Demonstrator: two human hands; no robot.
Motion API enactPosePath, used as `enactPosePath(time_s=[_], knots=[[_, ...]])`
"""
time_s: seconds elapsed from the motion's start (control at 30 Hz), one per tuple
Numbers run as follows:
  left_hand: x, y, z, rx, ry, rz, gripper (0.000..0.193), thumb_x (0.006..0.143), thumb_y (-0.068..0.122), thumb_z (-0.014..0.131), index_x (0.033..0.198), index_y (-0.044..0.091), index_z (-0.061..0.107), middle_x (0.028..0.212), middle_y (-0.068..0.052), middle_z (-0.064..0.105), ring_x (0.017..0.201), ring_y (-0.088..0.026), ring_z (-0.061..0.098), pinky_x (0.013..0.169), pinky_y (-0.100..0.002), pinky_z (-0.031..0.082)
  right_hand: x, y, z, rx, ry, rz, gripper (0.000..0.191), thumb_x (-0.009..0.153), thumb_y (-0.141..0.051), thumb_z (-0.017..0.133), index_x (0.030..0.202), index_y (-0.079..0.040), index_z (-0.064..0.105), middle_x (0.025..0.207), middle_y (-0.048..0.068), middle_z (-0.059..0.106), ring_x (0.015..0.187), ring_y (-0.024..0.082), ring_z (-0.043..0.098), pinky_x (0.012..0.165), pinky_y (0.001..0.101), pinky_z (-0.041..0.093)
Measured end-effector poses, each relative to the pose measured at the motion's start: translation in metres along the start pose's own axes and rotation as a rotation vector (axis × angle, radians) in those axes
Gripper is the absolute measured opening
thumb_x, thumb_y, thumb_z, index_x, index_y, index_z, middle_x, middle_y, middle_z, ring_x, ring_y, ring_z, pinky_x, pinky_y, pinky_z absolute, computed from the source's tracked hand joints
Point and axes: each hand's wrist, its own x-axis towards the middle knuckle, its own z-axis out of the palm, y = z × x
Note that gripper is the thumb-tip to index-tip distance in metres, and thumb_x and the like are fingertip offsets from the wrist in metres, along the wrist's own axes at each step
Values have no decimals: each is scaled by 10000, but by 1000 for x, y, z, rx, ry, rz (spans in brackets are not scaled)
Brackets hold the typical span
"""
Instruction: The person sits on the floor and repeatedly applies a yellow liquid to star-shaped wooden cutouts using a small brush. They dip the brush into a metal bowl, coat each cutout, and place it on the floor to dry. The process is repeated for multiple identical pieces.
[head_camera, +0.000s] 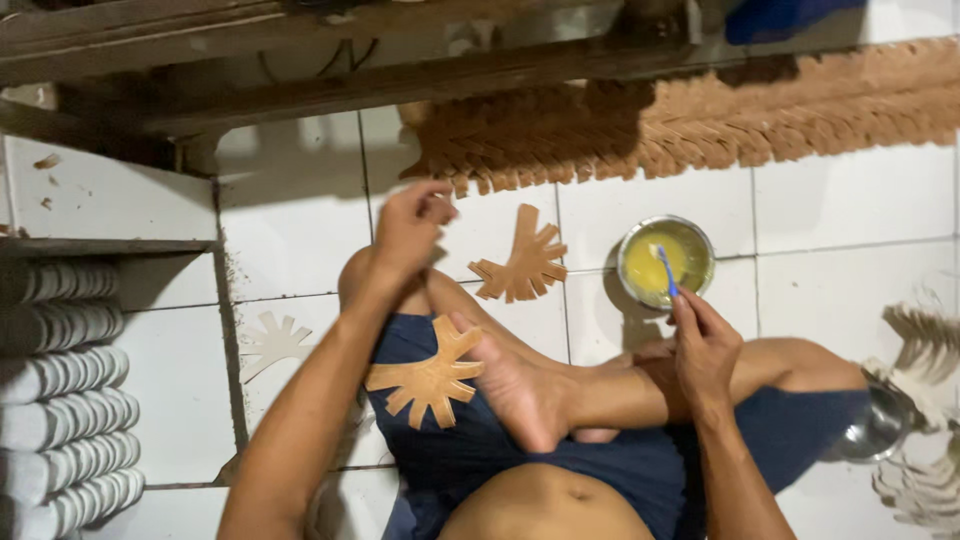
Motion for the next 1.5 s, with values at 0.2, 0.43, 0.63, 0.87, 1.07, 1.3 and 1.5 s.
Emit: enactPosePath(time_s=[0.2,0.43,0.63,0.87,1.07,1.3,1.5], knots=[[-39,3,121,600,-227,189,284,967,247,692,1111,3,687,991,-186,707,949,-373,682,836,-498,541,19,-6,-37,-499,-33,-301,225,1023,-207,692,1200,-86,761,949,128,726,844,266,687,726,367,533],[-59,-25,175,865,4,292,473,702,126,794,1099,-51,608,1051,-226,653,943,-398,633,781,-531,478,43,-32,-46,-915,-179,-404,246,968,-305,665,1115,-146,784,922,133,696,798,350,694,677,473,543],[-68,-13,179,928,25,262,343,776,139,768,1055,14,612,989,-185,681,922,-372,657,825,-533,485,29,-12,-95,-997,-152,-354,254,991,-324,643,1160,-187,772,912,104,696,775,337,695,666,459,549],[-117,65,82,418,182,486,375,886,198,720,1197,0,649,1003,-223,695,912,-394,675,777,-498,535,8,-28,-234,-890,84,-186,228,996,-218,660,1185,-147,768,1007,121,702,810,317,670,720,420,529],[-239,65,19,842,19,208,392,845,226,746,1149,-10,673,1031,-181,676,975,-374,601,842,-482,454,-25,-42,-252,-402,150,-309,186,1059,-147,644,1186,-69,756,952,98,688,764,231,621,681,339,484],[-269,46,21,915,158,429,297,829,179,749,1063,13,674,1037,-139,679,1043,-326,606,952,-494,433,-35,-87,-181,61,200,-364,154,1133,-64,624,1187,21,741,887,72,672,711,131,563,637,246,432],[-242,95,33,-237,-207,-36,228,911,167,745,1038,-9,676,889,-25,699,775,-68,610,658,-234,504,-102,-135,-106,-192,36,-427,113,1014,10,658,1066,39,754,666,90,603,578,129,534,555,224,408]])
